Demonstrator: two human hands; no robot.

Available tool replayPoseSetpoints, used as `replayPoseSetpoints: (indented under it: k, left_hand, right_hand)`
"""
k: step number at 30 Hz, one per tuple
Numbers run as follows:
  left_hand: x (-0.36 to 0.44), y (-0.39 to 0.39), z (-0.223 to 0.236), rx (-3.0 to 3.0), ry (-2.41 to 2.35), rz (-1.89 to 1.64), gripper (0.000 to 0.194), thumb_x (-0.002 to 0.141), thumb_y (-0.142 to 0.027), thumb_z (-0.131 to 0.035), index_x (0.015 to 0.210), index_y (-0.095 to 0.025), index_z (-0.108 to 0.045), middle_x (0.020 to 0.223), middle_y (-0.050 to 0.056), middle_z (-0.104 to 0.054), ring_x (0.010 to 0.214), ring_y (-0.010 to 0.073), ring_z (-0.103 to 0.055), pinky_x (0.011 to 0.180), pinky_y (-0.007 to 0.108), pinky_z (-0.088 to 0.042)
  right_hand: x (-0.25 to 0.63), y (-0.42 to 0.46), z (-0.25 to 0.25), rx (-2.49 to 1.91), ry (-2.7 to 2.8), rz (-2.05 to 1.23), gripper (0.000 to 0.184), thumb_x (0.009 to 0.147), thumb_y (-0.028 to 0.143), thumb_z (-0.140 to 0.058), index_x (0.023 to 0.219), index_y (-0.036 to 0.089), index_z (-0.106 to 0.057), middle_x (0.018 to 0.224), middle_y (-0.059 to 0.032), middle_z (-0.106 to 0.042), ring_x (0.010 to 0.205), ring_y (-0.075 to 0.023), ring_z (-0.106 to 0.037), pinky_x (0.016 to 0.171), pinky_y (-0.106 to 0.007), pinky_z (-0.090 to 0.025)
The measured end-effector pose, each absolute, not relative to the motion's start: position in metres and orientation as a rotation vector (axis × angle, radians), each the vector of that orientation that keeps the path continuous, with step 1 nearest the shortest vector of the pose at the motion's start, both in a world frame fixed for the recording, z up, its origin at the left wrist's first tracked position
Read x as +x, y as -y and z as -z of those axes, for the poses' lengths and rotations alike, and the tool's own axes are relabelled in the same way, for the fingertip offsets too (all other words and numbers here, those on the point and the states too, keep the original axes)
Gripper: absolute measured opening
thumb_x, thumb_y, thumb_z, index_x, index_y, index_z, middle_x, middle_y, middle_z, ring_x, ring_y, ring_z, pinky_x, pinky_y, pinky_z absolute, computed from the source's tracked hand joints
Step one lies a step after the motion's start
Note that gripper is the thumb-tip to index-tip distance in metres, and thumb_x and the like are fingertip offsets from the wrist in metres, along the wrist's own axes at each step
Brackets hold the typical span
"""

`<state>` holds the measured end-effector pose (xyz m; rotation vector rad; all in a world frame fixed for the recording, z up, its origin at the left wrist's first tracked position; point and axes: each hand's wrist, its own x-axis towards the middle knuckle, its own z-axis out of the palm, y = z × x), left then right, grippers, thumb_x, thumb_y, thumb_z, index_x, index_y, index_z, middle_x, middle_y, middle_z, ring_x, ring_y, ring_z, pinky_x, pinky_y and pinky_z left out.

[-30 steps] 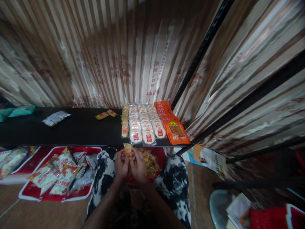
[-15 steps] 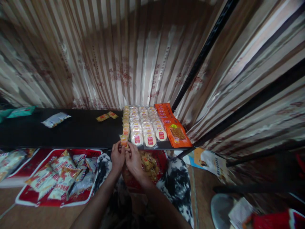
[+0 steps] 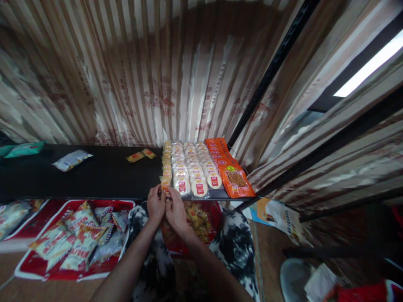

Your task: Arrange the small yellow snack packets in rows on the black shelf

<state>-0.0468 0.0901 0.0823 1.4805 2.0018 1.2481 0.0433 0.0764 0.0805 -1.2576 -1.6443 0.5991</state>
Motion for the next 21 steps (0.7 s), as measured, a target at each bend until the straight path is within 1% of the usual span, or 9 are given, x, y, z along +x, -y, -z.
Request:
replayPoseSetpoints:
  k: [4,7,12,16,21]
  left_hand:
    - [-0.047,-0.095,-0.082,1.528,-2.013,-1.212,0.033,0.08,-0.026,-0.045,0.107,-0.013,-0.058,0.098,0.01,-0.06,0.096,0.0215,-0.057,0.088,0.037,-0.046]
    - [-0.047,-0.098,-0.079,1.512,-2.015,-1.19,0.034,0.08,-0.026,-0.045,0.11,-0.012,-0.057,0.099,0.011,-0.059,0.095,0.022,-0.056,0.088,0.038,-0.046]
    - [-0.048,-0.099,-0.078,1.499,-1.992,-1.233,0.034,0.08,-0.027,-0.046,0.111,-0.016,-0.055,0.098,0.009,-0.059,0.092,0.0211,-0.056,0.086,0.037,-0.046]
    - [-0.049,-0.101,-0.079,1.527,-1.965,-1.252,0.034,0.081,-0.028,-0.045,0.111,-0.016,-0.055,0.098,0.009,-0.058,0.091,0.0206,-0.057,0.086,0.037,-0.046]
    - [-0.048,-0.104,-0.077,1.564,-1.955,-1.296,0.033,0.081,-0.027,-0.045,0.111,-0.017,-0.055,0.099,0.009,-0.059,0.092,0.0202,-0.057,0.085,0.037,-0.047]
  right_hand:
    - [0.044,-0.081,-0.079,-1.244,1.658,-0.601,0.05,0.072,0.006,-0.04,0.119,0.013,-0.054,0.12,-0.0127,-0.055,0.112,-0.02,-0.051,0.099,-0.038,-0.042]
    - [0.044,-0.083,-0.077,-1.248,1.657,-0.584,0.049,0.072,0.007,-0.041,0.118,0.013,-0.055,0.12,-0.0129,-0.056,0.113,-0.0204,-0.051,0.1,-0.039,-0.042]
    - [0.044,-0.083,-0.075,-1.251,1.663,-0.578,0.048,0.073,0.008,-0.042,0.118,0.015,-0.057,0.122,-0.0126,-0.055,0.116,-0.0214,-0.049,0.102,-0.041,-0.04]
    - [0.043,-0.081,-0.076,-1.243,1.662,-0.596,0.049,0.072,0.007,-0.04,0.117,0.012,-0.058,0.123,-0.0138,-0.054,0.117,-0.0214,-0.049,0.102,-0.041,-0.04]
    - [0.043,-0.082,-0.074,-1.242,1.629,-0.604,0.048,0.073,0.007,-0.041,0.117,0.015,-0.058,0.124,-0.0118,-0.055,0.117,-0.0208,-0.049,0.103,-0.041,-0.039]
